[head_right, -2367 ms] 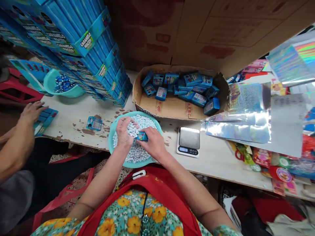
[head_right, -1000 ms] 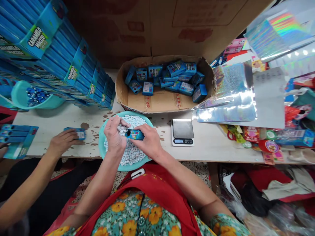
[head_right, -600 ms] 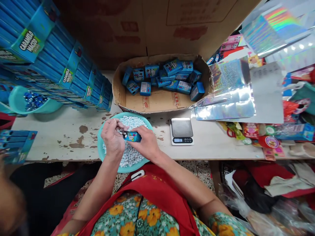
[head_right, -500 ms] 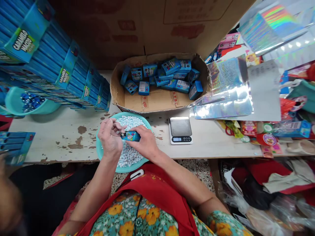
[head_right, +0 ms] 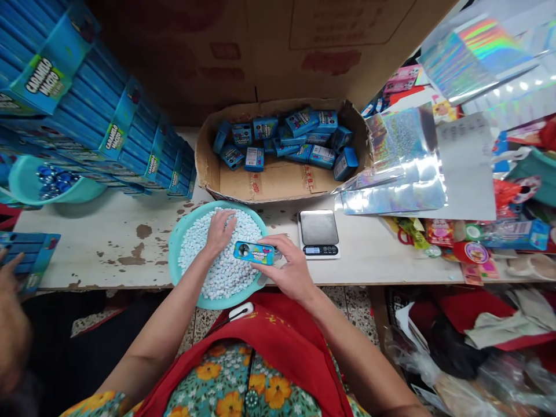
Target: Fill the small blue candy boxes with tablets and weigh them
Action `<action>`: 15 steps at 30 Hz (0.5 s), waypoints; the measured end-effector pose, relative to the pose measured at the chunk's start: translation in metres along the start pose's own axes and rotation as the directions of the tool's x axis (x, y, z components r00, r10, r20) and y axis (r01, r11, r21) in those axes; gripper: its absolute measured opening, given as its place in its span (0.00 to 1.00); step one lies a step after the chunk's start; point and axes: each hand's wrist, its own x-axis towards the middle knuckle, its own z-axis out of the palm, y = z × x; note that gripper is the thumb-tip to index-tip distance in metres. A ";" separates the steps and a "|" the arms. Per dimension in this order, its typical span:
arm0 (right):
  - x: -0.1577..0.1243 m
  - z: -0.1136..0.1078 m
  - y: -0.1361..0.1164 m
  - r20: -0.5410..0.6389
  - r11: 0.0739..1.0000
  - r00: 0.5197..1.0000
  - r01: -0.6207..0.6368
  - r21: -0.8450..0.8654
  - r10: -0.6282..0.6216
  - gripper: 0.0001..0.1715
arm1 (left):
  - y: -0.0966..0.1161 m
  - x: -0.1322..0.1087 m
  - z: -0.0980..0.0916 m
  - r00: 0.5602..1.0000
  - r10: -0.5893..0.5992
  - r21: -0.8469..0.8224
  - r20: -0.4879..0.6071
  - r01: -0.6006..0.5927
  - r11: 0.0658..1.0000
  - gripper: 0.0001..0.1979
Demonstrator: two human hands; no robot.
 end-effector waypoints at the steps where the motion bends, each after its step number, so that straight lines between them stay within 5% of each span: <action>1: 0.000 -0.002 -0.001 -0.008 1.000 1.000 0.001 -0.002 -0.001 0.19 | -0.004 -0.001 0.007 0.999 0.018 0.108 0.048 -0.023 0.994 0.16; 6: 0.006 0.001 0.002 -0.049 1.000 0.999 0.003 -0.010 -0.003 0.19 | -0.004 -0.021 0.014 0.989 -0.023 0.394 0.148 -0.037 0.918 0.17; 9: 0.009 0.012 0.009 -0.042 0.998 0.998 -0.040 -0.053 0.038 0.18 | -0.009 -0.032 0.010 0.996 -0.072 0.382 0.058 0.044 0.923 0.16; 12: 0.011 0.022 0.013 -0.032 0.995 0.998 -0.048 -0.090 0.045 0.18 | -0.014 -0.037 0.005 0.971 -0.200 0.177 -0.129 0.221 0.959 0.13; 15: 0.013 0.029 0.010 -0.009 0.991 1.000 -0.022 -0.134 0.021 0.18 | -0.004 -0.039 -0.008 0.882 -0.436 -0.302 -0.179 0.372 0.878 0.14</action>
